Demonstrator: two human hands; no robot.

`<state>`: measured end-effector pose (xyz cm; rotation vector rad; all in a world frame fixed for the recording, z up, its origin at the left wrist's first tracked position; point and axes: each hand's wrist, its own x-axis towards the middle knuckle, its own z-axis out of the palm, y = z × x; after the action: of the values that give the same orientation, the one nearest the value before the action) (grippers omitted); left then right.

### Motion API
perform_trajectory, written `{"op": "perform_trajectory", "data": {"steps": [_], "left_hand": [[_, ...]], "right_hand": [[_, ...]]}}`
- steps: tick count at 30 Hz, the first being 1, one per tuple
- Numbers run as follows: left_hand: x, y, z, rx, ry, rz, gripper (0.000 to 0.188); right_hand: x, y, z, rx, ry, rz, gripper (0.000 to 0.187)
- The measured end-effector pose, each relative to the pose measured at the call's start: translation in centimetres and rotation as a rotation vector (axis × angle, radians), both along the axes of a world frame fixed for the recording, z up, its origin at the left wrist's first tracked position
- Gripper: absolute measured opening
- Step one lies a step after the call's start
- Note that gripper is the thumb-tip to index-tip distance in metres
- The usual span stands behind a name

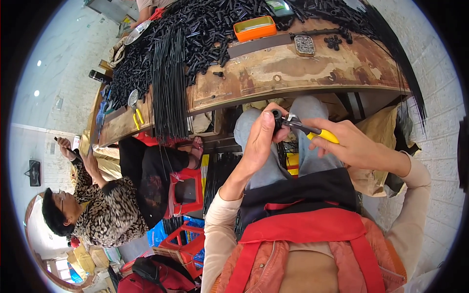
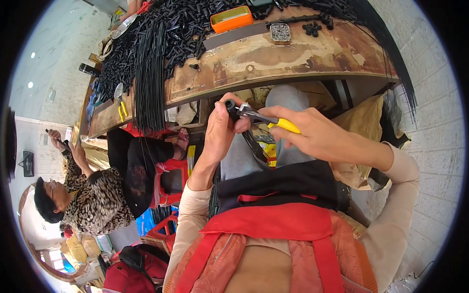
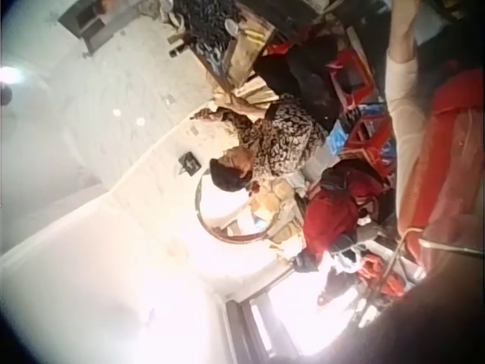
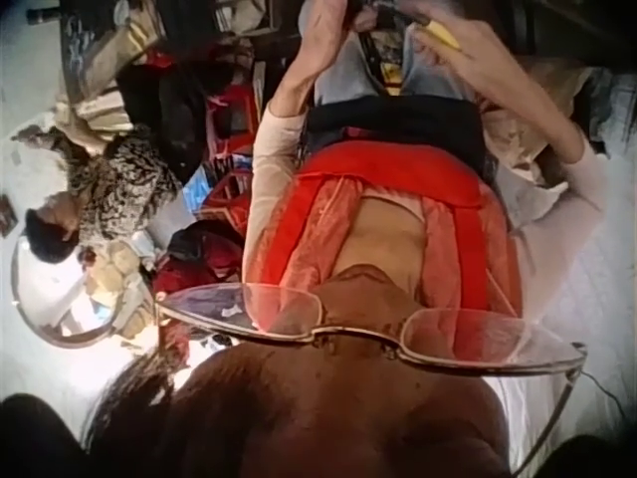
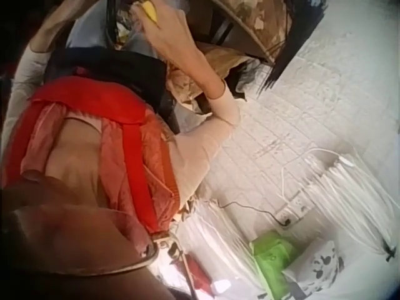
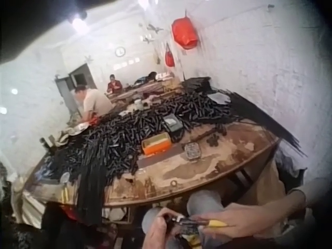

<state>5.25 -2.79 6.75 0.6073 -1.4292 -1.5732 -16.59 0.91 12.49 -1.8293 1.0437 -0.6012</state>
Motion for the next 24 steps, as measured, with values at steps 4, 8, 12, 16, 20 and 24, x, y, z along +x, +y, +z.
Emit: {"op": "perform_trajectory", "data": {"steps": [4,8,12,16,20,24], "left_hand": [[0.0,0.4,0.1,0.006,0.008,0.015,0.051],[0.4,0.9,0.4,-0.044,-0.051,0.017,0.05],[1.1,1.0,0.7,-0.038,-0.074,-0.013,0.051],[1.4,1.7,0.8,-0.015,-0.066,-0.071,0.055],[1.1,1.6,1.0,-0.033,-0.044,-0.07,0.057],[0.2,1.4,0.9,-0.062,-0.065,-0.135,0.054]], "right_hand": [[-0.7,-0.8,3.7,0.011,0.211,0.097,0.04],[-0.3,-1.1,5.3,0.246,0.227,0.129,0.035],[0.0,-0.9,3.6,0.591,0.081,0.143,0.029],[-1.5,-1.6,2.4,1.171,-0.212,0.27,0.037],[-0.3,0.8,4.7,0.892,-0.175,0.053,0.039],[-1.9,1.4,5.4,0.411,0.165,0.097,0.035]]}}
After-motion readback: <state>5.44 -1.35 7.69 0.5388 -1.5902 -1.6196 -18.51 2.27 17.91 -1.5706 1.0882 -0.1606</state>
